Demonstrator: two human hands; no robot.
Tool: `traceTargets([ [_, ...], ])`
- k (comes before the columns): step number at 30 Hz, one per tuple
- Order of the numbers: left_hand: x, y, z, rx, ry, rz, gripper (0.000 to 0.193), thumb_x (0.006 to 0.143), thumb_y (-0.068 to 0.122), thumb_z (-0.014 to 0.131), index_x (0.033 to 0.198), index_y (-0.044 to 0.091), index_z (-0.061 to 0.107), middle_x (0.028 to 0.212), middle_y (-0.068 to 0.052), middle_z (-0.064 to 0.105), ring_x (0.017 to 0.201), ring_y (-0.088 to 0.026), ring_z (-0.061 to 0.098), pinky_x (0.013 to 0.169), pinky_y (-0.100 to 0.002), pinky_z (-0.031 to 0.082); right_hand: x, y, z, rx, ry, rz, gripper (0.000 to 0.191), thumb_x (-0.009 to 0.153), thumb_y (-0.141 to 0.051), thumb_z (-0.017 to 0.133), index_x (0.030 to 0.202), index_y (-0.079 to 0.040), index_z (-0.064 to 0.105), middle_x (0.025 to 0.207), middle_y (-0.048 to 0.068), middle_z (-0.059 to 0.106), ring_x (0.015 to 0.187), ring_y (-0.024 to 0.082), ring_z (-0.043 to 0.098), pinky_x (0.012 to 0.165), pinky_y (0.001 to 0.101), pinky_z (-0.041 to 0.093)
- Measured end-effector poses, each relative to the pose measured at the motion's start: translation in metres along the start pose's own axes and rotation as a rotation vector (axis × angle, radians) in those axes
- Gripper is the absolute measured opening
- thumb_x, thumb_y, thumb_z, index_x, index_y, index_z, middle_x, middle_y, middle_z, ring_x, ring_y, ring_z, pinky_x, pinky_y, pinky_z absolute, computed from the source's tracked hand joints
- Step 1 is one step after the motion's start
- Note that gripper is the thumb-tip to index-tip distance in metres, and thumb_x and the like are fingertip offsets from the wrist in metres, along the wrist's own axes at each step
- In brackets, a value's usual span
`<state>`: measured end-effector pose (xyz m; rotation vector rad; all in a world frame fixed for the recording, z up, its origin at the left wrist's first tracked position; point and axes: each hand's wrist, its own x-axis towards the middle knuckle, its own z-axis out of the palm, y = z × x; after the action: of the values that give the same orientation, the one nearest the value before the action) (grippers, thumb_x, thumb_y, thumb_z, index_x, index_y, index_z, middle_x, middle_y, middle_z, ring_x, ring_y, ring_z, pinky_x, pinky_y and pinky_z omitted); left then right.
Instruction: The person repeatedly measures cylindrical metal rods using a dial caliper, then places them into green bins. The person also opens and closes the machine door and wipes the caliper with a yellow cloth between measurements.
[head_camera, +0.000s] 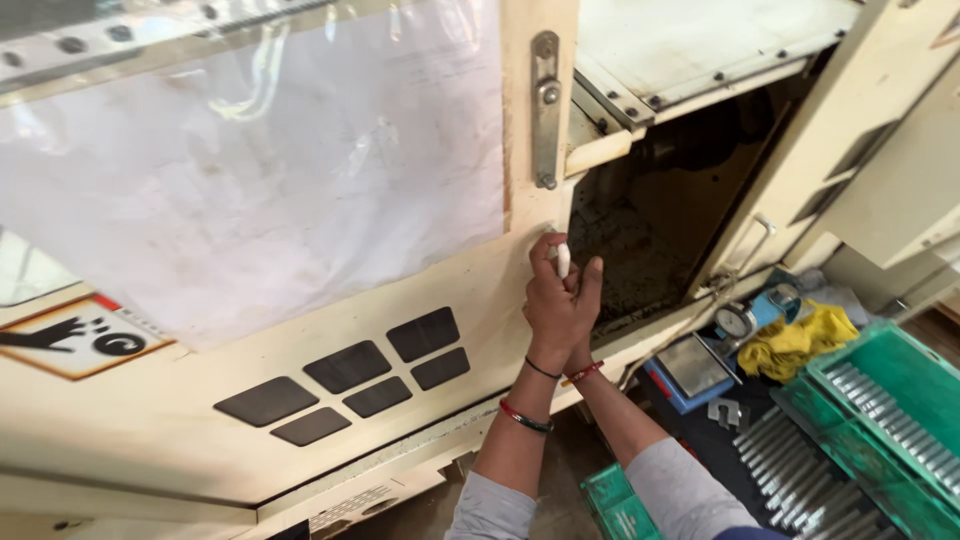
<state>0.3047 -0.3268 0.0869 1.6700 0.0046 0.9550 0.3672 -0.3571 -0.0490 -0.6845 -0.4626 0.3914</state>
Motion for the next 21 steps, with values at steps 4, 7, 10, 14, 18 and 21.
traceTargets([
  [4, -0.002, -0.003, 0.001, -0.009, -0.006, 0.025, 0.052, 0.095, 0.020, 0.076, 0.137, 0.010, 0.046, 0.061, 0.003, 0.043, 0.053, -0.010, 0.043, 0.053, -0.027, 0.041, -0.006, 0.002, 0.000, -0.019, -0.011, 0.045, 0.042, 0.110, -0.033, 0.040, 0.140, -0.003, 0.044, 0.124, 0.007, 0.055, 0.114, 0.016, 0.059, 0.094, 0.0311, 0.053],
  [7, -0.002, -0.004, 0.001, -0.008, -0.005, 0.039, 0.052, 0.095, 0.019, 0.075, 0.137, 0.010, 0.046, 0.060, 0.003, 0.043, 0.052, -0.010, 0.043, 0.052, -0.027, 0.041, -0.006, 0.005, 0.000, -0.121, 0.063, -0.068, 0.038, 0.113, -0.031, 0.041, 0.138, -0.002, 0.045, 0.122, 0.007, 0.055, 0.111, 0.016, 0.059, 0.093, 0.0316, 0.053],
  [10, -0.003, -0.005, 0.001, -0.021, 0.002, 0.060, 0.053, 0.095, 0.018, 0.075, 0.139, 0.010, 0.046, 0.062, 0.003, 0.042, 0.053, -0.010, 0.042, 0.053, -0.027, 0.041, -0.006, 0.005, 0.000, -0.082, 0.061, -0.069, 0.036, 0.109, -0.030, 0.041, 0.135, -0.005, 0.046, 0.121, 0.006, 0.055, 0.111, 0.014, 0.060, 0.093, 0.0300, 0.054],
  [14, -0.004, -0.004, 0.001, -0.023, -0.013, 0.045, 0.054, 0.095, 0.018, 0.075, 0.139, 0.010, 0.045, 0.061, 0.003, 0.042, 0.052, -0.009, 0.042, 0.053, -0.027, 0.041, -0.007, 0.001, 0.002, -0.312, 0.006, -0.192, 0.026, 0.111, -0.021, 0.049, 0.130, -0.003, 0.048, 0.118, 0.006, 0.054, 0.109, 0.014, 0.058, 0.093, 0.0308, 0.053],
  [18, -0.005, -0.002, -0.003, -0.053, -0.039, 0.041, 0.056, 0.095, 0.016, 0.075, 0.142, 0.010, 0.044, 0.063, 0.003, 0.041, 0.055, -0.009, 0.041, 0.055, -0.027, 0.040, -0.016, -0.002, 0.000, -0.649, -0.009, -0.280, 0.030, 0.105, -0.014, 0.060, 0.131, -0.004, 0.048, 0.120, 0.005, 0.054, 0.111, 0.014, 0.057, 0.094, 0.0306, 0.052],
  [21, -0.003, -0.004, -0.010, -0.135, -0.122, 0.013, 0.060, 0.094, 0.014, 0.076, 0.143, 0.011, 0.041, 0.067, 0.004, 0.040, 0.059, -0.008, 0.041, 0.058, -0.026, 0.042, -0.017, -0.006, -0.005, -0.827, -0.045, -0.373, 0.047, 0.095, -0.014, 0.071, 0.133, -0.004, 0.045, 0.125, 0.005, 0.052, 0.116, 0.016, 0.054, 0.098, 0.0319, 0.049],
])
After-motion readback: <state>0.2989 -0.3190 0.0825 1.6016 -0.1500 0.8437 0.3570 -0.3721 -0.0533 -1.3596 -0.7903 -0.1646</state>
